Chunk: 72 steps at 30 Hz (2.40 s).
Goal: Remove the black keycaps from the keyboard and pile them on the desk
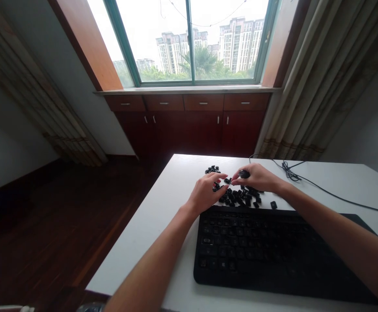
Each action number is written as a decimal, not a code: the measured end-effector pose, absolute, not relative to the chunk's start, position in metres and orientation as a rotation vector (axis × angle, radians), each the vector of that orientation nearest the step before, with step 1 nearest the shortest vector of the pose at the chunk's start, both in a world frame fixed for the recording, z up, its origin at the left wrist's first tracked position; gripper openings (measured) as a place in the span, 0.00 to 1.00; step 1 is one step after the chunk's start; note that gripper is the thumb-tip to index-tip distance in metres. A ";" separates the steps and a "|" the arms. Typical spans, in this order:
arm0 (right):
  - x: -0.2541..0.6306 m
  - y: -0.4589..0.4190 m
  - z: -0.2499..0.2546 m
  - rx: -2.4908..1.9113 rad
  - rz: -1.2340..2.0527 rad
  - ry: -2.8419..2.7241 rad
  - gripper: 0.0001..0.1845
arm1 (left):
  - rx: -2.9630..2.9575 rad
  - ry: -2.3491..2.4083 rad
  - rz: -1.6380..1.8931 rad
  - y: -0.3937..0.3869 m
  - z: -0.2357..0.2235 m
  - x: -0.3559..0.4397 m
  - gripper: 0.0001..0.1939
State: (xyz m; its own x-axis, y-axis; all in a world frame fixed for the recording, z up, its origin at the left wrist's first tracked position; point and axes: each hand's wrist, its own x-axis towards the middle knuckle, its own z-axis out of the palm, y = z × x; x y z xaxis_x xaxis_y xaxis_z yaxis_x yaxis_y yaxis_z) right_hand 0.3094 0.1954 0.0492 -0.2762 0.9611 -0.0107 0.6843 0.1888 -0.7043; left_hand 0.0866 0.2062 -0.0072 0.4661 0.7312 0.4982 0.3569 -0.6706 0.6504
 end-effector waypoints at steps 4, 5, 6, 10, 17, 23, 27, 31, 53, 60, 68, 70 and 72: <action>0.303 0.188 0.056 -1.471 1.006 -1.959 0.27 | 2.176 0.849 1.102 0.204 -0.004 0.088 0.15; 0.302 0.186 0.057 -1.454 1.034 -1.945 0.28 | 2.154 0.835 1.114 0.203 -0.003 0.089 0.13; 0.300 0.184 0.059 -1.439 1.057 -1.933 0.29 | 2.131 0.821 1.128 0.202 -0.002 0.089 0.12; 0.300 0.173 0.063 -1.395 1.096 -1.881 0.28 | 2.017 0.770 1.175 0.194 0.003 0.093 0.10; 0.324 0.120 0.058 -1.450 0.772 -1.820 0.21 | 1.651 0.697 1.105 0.174 0.016 0.105 0.18; 0.343 0.086 0.027 -1.291 0.196 -1.936 0.14 | 1.077 0.553 0.830 0.157 0.024 0.115 0.18; 0.343 0.077 0.020 -1.219 0.077 -1.931 0.14 | 0.785 0.511 0.771 0.153 0.025 0.118 0.17; 0.338 0.073 0.023 -1.162 0.078 -1.933 0.14 | 0.708 0.520 0.718 0.153 0.027 0.116 0.15; 0.333 0.073 0.018 -1.389 0.059 -1.837 0.11 | 0.853 0.572 0.700 0.156 0.025 0.115 0.13; 0.336 0.075 0.022 -1.356 0.125 -1.852 0.08 | 0.897 0.597 0.770 0.156 0.024 0.115 0.12; 0.338 0.075 0.017 -1.445 0.113 -1.901 0.12 | 1.012 0.696 0.982 0.176 0.022 0.106 0.13; 0.338 0.075 0.018 -1.465 0.118 -1.908 0.12 | 1.029 0.734 1.048 0.182 0.021 0.102 0.14; 0.338 0.075 0.018 -1.483 0.117 -1.923 0.12 | 1.076 0.774 1.087 0.187 0.020 0.098 0.16</action>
